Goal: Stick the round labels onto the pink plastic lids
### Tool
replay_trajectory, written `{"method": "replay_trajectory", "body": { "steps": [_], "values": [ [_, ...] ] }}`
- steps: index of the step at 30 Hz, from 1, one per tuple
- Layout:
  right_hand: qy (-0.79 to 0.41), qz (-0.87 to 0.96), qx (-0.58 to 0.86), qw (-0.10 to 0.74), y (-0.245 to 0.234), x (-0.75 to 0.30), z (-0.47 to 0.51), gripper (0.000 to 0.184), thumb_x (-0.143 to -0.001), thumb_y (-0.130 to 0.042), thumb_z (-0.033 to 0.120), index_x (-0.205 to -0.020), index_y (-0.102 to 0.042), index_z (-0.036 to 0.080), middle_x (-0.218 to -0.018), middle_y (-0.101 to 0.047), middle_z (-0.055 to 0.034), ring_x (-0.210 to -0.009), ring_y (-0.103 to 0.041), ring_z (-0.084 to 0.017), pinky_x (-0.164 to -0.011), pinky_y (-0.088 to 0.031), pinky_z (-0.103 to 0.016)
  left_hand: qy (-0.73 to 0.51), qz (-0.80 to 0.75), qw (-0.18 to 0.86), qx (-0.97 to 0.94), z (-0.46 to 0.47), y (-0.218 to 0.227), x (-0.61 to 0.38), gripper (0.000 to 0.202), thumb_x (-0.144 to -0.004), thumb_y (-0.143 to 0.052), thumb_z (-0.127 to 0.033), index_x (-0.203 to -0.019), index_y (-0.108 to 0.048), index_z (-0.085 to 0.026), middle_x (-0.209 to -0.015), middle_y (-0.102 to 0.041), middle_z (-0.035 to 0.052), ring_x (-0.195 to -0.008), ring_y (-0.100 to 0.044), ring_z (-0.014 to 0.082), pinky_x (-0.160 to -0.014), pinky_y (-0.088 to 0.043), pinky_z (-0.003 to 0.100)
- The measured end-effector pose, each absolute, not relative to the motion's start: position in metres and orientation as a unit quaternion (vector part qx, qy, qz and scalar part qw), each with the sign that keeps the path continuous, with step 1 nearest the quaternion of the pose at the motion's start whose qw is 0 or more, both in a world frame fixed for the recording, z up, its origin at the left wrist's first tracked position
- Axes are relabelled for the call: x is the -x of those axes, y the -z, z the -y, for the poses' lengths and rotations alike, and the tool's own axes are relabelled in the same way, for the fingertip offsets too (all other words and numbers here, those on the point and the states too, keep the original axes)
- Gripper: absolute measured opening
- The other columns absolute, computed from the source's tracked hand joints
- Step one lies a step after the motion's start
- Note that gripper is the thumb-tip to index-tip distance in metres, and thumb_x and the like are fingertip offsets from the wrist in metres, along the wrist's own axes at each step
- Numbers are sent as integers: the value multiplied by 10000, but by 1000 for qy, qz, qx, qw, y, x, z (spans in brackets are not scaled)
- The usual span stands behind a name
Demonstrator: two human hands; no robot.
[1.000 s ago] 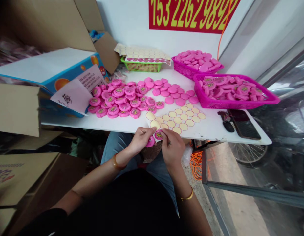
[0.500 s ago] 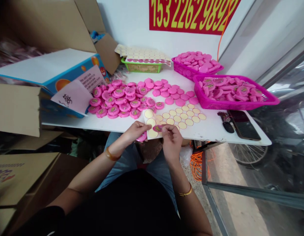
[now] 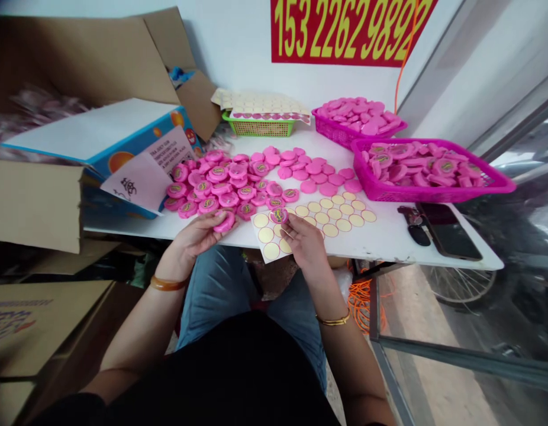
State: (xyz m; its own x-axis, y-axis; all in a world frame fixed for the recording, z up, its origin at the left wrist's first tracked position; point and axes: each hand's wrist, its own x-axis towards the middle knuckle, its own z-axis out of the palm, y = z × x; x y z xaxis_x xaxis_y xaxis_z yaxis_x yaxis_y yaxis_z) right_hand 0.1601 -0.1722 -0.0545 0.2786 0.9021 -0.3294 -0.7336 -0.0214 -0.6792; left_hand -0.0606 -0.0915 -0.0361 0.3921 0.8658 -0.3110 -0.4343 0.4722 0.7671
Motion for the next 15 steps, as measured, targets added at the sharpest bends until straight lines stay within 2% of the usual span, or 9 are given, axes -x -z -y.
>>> {"method": "replay_trajectory", "body": {
  "steps": [3, 6, 10, 15],
  "values": [
    [-597, 103, 397, 690, 50, -161, 170, 157, -610, -805, 206, -739, -716, 189, -706, -710, 23, -691, -629, -87, -714, -521, -228, -407, -342, 803, -269, 96, 40, 50, 102, -859, -537, -69, -876, -630, -107, -825, -673, 60, -764, -665, 140, -766, -587, 324],
    [-580, 121, 409, 694, 43, -160, 170, 177, -593, -821, 208, -729, -707, 200, -719, -710, 24, -682, -623, -87, -709, -517, -230, -402, -287, 843, -211, 98, 40, 31, 163, -922, -494, -221, -911, -617, -114, -800, -650, 64, -688, -621, 105, -645, -557, 224],
    [-559, 140, 427, 697, 38, -158, 173, 188, -579, -833, 241, -687, -681, 217, -744, -707, 22, -672, -616, -95, -668, -519, -238, -326, -205, 909, -161, 96, 35, 11, 438, -943, -384, -446, -829, -602, -84, -673, -561, 70, -535, -501, 74, -443, -431, 150],
    [-524, 159, 437, 714, 36, -157, 179, 215, -562, -846, 241, -680, -669, 215, -628, -643, 58, -539, -541, -59, -570, -486, -211, -220, -183, 933, -217, 94, 35, 0, 471, -893, -362, -488, -829, -609, -92, -652, -557, 80, -415, -363, 58, -309, -226, 158]
  ]
}}
